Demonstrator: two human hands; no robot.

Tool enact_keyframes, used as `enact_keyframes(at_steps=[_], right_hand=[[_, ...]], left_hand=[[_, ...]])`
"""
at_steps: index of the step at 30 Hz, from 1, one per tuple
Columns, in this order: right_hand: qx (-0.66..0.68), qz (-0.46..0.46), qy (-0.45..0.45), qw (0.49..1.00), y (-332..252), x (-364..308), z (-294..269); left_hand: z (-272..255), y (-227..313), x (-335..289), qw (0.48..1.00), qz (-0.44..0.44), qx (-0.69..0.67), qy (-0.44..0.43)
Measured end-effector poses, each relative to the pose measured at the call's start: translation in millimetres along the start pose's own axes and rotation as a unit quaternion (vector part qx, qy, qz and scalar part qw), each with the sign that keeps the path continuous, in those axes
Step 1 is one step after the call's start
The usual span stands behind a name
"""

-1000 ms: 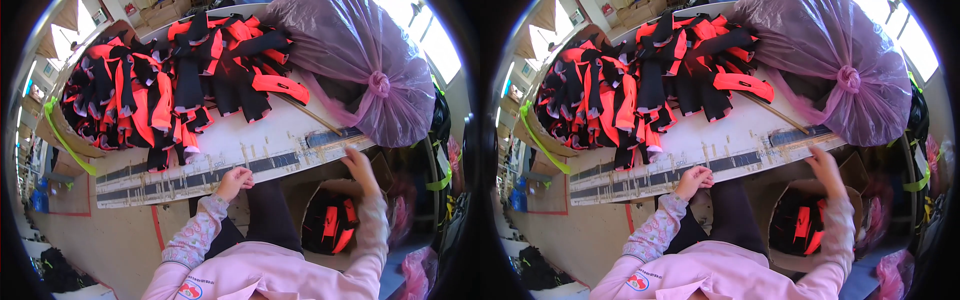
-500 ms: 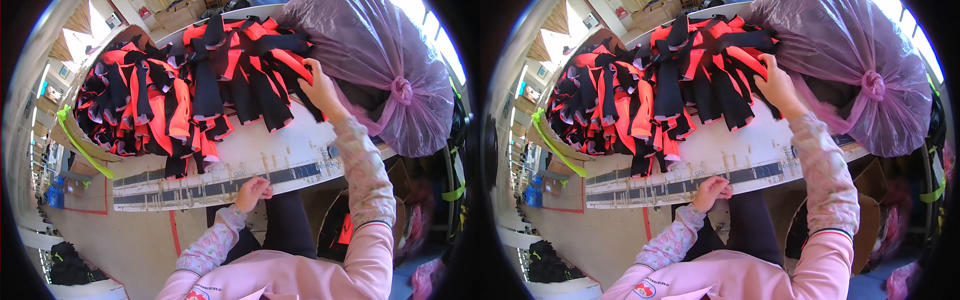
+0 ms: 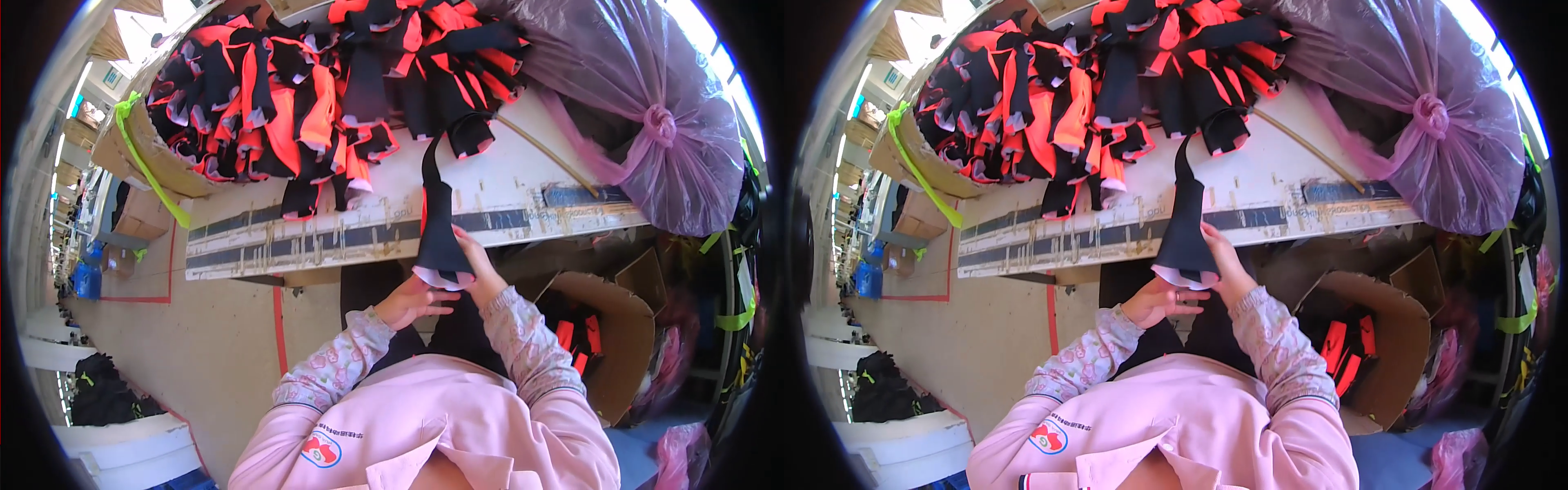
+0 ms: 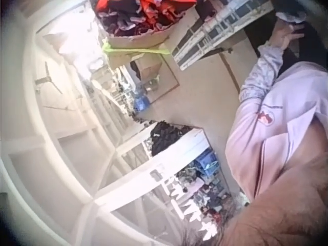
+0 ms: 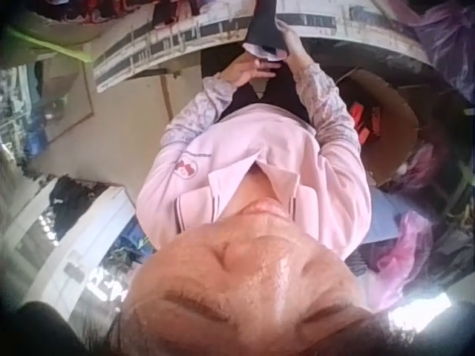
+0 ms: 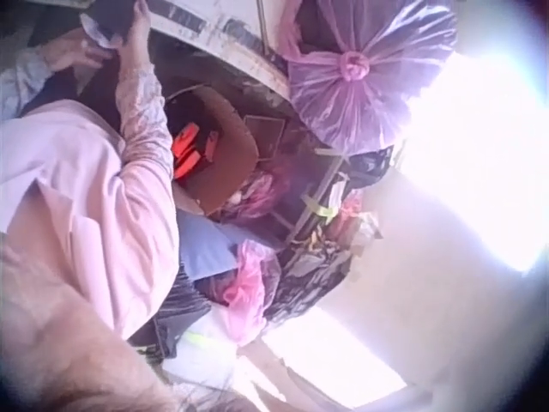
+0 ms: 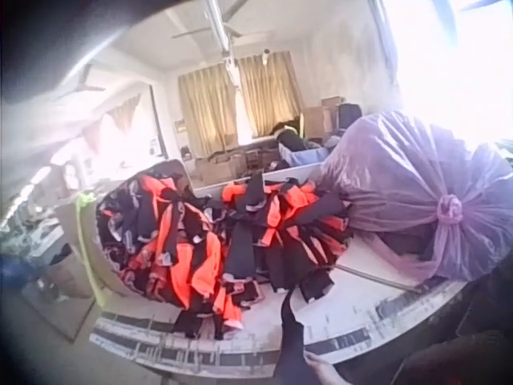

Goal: Assembling and turning life vest straps using a wooden tool on a factory workbench.

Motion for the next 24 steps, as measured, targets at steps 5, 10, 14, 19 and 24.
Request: enact_keyframes(at_steps=[5,10,14,19,24], right_hand=[[-0.437,-0.189,0.094,0.874,-38,11,-9],[-0.598,-0.255,0.042,0.759,-46,-66,52],[-0.654,-0.237,0.075,0.715,-27,-79,53],[-0.677,-0.283,0.077,0.675,-38,-85,49],[-0.719,-0.335,0.063,0.606,-28,-89,71]], left_hand=[[-17,-3,12,0.988,0.002,-0.041,0.149],[-32,-7,20,0.98,0.018,0.005,0.2],[-25,-17,22,0.974,-0.005,0.037,0.225],[-26,14,11,0.933,0.035,0.229,0.276],[-56,9,17,0.967,0.048,0.079,0.24]])
Point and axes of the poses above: each hand's wrist, its own x-axis towards the middle knuckle, its own z-axis out of the palm, y = z × x, the point moved 9 cm from there along x, towards the middle knuckle, and after that the axes turned 11 degrees about z, right-handed, at the moved point
